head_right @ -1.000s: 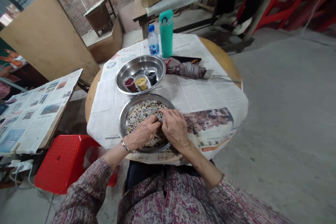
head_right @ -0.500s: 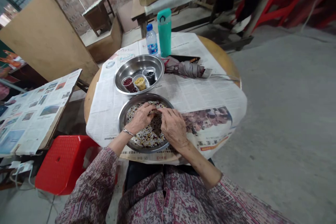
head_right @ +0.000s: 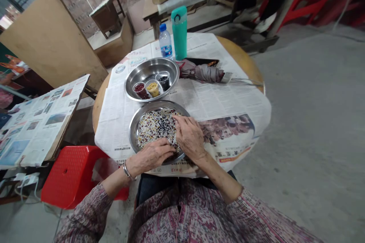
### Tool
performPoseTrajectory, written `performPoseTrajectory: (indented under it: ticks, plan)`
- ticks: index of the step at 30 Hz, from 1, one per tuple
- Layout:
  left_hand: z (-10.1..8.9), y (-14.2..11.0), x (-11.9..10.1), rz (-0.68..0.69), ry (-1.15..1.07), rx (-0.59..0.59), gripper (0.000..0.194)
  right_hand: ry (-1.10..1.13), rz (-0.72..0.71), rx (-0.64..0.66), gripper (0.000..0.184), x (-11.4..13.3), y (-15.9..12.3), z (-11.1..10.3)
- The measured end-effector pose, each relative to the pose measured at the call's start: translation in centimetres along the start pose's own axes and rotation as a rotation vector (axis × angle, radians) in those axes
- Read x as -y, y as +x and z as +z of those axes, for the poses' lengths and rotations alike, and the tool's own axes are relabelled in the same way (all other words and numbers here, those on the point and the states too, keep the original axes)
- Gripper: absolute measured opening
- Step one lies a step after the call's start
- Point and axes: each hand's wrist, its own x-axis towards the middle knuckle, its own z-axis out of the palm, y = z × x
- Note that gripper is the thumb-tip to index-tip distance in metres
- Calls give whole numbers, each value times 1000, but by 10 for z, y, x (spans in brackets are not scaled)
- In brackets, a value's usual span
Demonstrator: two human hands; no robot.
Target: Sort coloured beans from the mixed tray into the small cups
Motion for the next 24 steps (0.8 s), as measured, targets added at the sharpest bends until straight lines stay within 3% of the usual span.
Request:
performPoseTrajectory:
  ticks: [4,9,15,19,24]
  plan:
    - [-3,7,12,-146,107,-57,18,-10,-16,-3,31,1,0,-1]
    - [-12,8,39,-451,202,-304,15,-18,-33,3,30,1,1,-2]
    - [-11,15,53,-550,198,-364,58,-23,-28,5,30,0,0,0]
    - [-7,21,48,-471,5,-330,22,18,-3,0,32,1,1,-1]
    - [-1,24,20,-245,-140,-255,13,100,58,-16,38,2,2,-1]
